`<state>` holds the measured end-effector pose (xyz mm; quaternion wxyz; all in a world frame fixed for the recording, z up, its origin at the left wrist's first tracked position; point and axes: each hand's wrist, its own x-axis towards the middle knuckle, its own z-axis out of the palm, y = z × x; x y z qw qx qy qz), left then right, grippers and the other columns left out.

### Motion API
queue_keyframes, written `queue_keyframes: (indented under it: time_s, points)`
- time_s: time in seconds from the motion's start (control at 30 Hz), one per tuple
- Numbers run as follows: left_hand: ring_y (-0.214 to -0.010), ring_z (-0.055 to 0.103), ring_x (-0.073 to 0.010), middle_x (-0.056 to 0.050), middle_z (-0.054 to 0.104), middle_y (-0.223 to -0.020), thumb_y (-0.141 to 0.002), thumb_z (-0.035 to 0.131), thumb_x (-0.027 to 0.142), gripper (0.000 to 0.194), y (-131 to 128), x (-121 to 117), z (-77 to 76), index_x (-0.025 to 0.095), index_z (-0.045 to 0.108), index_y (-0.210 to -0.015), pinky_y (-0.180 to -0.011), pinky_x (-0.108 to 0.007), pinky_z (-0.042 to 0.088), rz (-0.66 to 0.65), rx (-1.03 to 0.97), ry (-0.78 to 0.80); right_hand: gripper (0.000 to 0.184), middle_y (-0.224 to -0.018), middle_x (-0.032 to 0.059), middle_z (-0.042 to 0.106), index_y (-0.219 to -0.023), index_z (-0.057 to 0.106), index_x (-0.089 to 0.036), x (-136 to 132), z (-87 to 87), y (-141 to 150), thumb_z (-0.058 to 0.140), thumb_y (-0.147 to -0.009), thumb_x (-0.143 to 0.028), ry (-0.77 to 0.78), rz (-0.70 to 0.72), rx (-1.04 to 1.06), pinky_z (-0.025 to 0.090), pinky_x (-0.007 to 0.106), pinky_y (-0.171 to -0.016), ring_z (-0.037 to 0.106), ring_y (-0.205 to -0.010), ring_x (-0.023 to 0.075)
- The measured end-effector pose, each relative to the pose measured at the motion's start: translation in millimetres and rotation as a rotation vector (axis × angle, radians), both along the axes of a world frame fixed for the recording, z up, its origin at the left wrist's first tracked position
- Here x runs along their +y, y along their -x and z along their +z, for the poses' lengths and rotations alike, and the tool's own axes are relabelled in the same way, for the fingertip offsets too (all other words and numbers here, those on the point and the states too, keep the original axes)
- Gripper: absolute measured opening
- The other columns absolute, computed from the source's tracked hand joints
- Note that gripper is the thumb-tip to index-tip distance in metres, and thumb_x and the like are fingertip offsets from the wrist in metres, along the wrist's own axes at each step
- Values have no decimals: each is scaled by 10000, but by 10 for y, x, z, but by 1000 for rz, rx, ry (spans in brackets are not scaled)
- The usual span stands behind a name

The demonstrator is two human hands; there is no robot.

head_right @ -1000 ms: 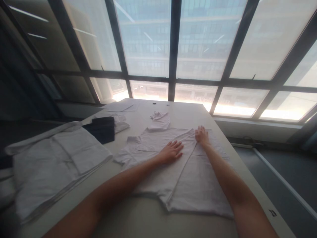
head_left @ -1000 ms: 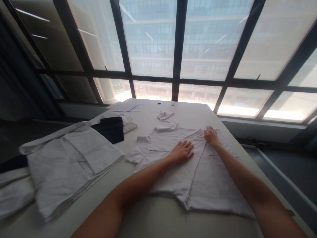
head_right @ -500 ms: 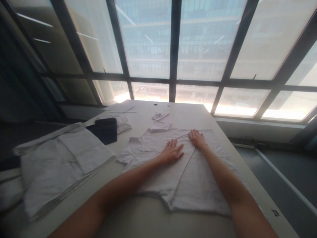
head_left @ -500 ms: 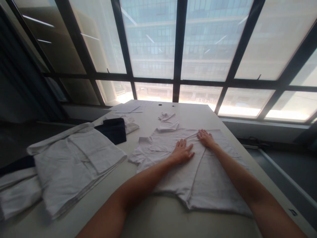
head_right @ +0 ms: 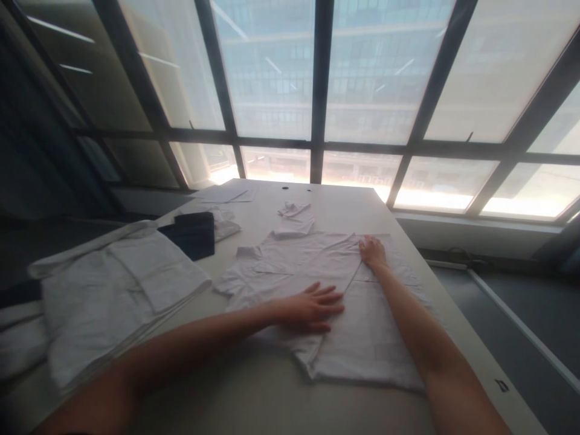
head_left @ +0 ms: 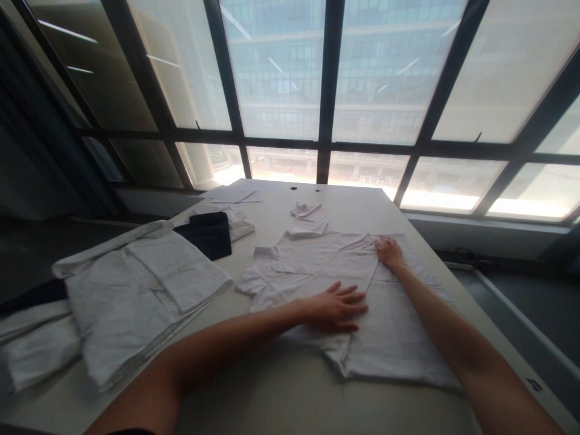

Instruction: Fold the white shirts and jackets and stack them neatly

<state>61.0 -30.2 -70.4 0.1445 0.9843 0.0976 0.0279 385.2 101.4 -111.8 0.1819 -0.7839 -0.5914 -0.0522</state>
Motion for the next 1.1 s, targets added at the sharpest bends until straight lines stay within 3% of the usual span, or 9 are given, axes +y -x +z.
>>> queue_keyframes:
  time_s: [0.13,0.23,0.53,0.67,0.8,0.93,1.1]
  points:
    - [-1528,169,-277,-72,272,-1639,-1038,366,508,620,285,-487,60,257,250,-1593,-1237,-527,61,-51,-21,-9,521,-1402,166,575,-1393,553,-120,35,-23,3,338,-1008,-397,17,9,9,344,366,-1089,506,-1275,279]
    - [-1526,172,-264,-74,267,-1638,-1052,334,480,612,362,-625,103,242,215,-1603,-1241,-522,66,-71,-11,-13,520,-1411,165,570,-1389,559,-121,35,-17,3,332,-1011,-395,22,8,6,337,363,-1092,500,-1284,278]
    - [-1532,141,-240,-52,239,-1647,-1052,344,463,585,350,-662,80,263,248,-1593,-1242,-515,13,-119,-26,44,512,-1304,208,626,-1317,605,-82,-30,25,64,327,-1000,-372,6,-56,-33,365,394,-1048,551,-1210,308]
    - [-1532,148,-245,-31,275,-1637,-1029,398,515,614,375,-565,240,297,264,-1587,-1237,-516,-18,-142,6,149,519,-1266,233,633,-1302,607,-61,-66,24,89,291,-1013,-354,-5,-83,-49,372,409,-1027,561,-1193,320]
    - [-1533,145,-262,-33,266,-1642,-1034,384,529,605,429,-294,384,305,268,-1584,-1234,-539,18,-25,-13,151,488,-1252,225,641,-1293,613,-85,-65,31,95,291,-1023,-334,0,-84,-54,376,381,-1014,576,-1177,296]
    - [-1531,146,-288,-85,255,-1642,-1039,375,515,608,522,-127,206,248,294,-1579,-1229,-549,64,83,-11,68,454,-1213,214,663,-1220,650,-88,-53,40,91,323,-1025,-334,4,-80,-55,395,364,-982,596,-1135,286]
    - [-1530,155,-283,-68,235,-1646,-1044,363,502,593,777,-238,-10,269,284,-1583,-1240,-503,77,117,-36,33,441,-1168,211,679,-1154,674,-86,-60,47,83,327,-1026,-327,-2,-63,-64,404,355,-959,606,-1105,284]
